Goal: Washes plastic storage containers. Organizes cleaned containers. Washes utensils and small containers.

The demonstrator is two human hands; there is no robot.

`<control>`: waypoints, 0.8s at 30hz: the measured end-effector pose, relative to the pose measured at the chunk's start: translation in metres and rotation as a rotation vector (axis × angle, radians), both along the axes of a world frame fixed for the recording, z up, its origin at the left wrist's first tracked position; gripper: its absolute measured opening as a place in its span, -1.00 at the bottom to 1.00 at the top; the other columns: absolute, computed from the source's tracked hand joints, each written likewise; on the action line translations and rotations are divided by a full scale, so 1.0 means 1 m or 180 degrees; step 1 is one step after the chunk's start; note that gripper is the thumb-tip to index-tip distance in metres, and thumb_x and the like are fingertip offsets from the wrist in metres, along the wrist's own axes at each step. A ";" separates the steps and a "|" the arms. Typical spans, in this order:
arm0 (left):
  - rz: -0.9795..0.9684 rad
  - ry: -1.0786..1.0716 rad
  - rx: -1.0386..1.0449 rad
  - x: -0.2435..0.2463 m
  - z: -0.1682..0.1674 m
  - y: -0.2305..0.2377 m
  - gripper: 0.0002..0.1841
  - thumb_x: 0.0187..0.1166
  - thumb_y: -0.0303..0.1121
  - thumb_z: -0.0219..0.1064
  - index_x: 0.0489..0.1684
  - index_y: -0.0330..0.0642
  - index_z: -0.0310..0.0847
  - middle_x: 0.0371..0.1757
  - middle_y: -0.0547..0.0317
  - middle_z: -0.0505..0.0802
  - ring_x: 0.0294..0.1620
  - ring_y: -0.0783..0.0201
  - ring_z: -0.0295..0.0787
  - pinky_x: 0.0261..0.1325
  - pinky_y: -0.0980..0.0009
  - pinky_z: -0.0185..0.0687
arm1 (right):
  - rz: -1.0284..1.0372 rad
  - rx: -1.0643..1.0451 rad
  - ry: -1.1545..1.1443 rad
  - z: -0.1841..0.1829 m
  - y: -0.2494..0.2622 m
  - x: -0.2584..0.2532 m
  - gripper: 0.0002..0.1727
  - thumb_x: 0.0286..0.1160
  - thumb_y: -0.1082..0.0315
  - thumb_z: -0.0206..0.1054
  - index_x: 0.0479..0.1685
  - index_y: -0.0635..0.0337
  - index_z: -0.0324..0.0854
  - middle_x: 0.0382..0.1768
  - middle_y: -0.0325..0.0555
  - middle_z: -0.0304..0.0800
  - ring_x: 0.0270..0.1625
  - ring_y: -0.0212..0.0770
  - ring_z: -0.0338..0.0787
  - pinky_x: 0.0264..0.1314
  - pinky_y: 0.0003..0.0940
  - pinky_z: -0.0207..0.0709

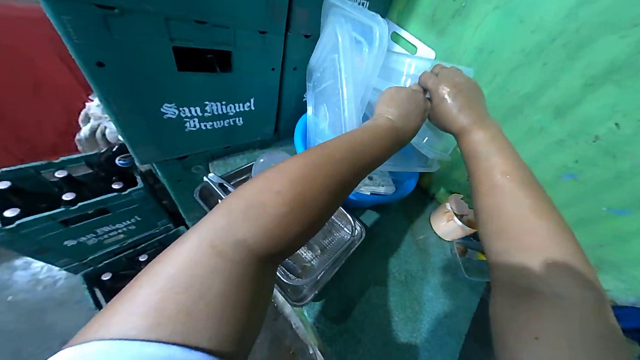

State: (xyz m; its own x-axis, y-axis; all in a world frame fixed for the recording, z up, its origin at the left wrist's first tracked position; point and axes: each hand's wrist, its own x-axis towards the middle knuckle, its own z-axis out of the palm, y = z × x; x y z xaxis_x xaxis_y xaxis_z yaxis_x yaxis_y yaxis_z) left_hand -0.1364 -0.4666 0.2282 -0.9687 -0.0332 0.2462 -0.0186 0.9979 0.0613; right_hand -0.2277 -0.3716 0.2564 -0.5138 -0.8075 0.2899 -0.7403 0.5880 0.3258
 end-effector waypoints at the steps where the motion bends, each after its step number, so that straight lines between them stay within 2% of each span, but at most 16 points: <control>1: 0.0025 -0.0035 0.0033 0.001 0.001 0.001 -0.64 0.69 -0.63 0.07 0.40 -0.43 0.54 0.37 -0.31 0.67 0.21 -0.29 0.76 0.07 -0.17 0.70 | 0.0013 -0.0056 0.0068 0.001 -0.001 0.000 -0.75 0.64 0.48 0.20 0.18 0.35 0.63 0.22 0.35 0.68 0.34 0.41 0.69 0.25 0.33 0.57; 5: 0.0079 -0.0216 0.0140 0.003 0.000 0.006 -0.66 0.67 -0.62 0.12 0.36 -0.40 0.59 0.35 -0.34 0.68 0.26 -0.30 0.73 0.09 -0.19 0.71 | -0.0151 -0.0322 0.0158 0.020 0.003 -0.006 -0.72 0.70 0.44 0.20 0.25 0.37 0.60 0.26 0.41 0.65 0.34 0.43 0.69 0.31 0.35 0.55; 11: 0.0057 -0.0371 0.0165 0.007 0.001 0.007 -0.70 0.69 -0.61 0.12 0.30 -0.41 0.62 0.35 -0.33 0.67 0.28 -0.29 0.72 0.11 -0.17 0.70 | -0.0651 -0.1011 0.0093 0.028 0.024 -0.013 -0.71 0.72 0.38 0.21 0.19 0.47 0.56 0.25 0.44 0.64 0.38 0.39 0.67 0.38 0.31 0.50; 16: 0.0069 -0.0408 0.0095 0.005 -0.004 -0.001 -0.72 0.68 -0.61 0.14 0.25 -0.41 0.65 0.29 -0.32 0.71 0.28 -0.29 0.72 0.11 -0.17 0.70 | -0.0679 -0.1354 0.0119 0.012 0.044 -0.019 -0.71 0.71 0.38 0.22 0.14 0.50 0.56 0.19 0.43 0.66 0.33 0.37 0.70 0.37 0.25 0.53; 21: 0.0357 -0.0713 0.0268 0.007 -0.005 0.003 -0.84 0.62 -0.58 0.24 -0.01 -0.44 0.71 0.14 -0.33 0.78 0.23 -0.30 0.75 0.01 -0.23 0.70 | -0.0722 -0.1213 -0.0302 -0.015 0.055 -0.018 -0.69 0.65 0.35 0.32 0.12 0.48 0.62 0.18 0.41 0.70 0.29 0.37 0.72 0.35 0.32 0.53; 24: 0.0535 -0.0883 0.0169 0.003 -0.011 0.005 -0.85 0.60 -0.55 0.28 -0.06 -0.46 0.71 0.11 -0.33 0.78 0.19 -0.29 0.75 -0.02 -0.21 0.68 | -0.0808 -0.1262 -0.0435 -0.036 0.060 -0.024 -0.67 0.62 0.31 0.37 0.17 0.41 0.65 0.21 0.33 0.74 0.31 0.30 0.74 0.38 0.26 0.54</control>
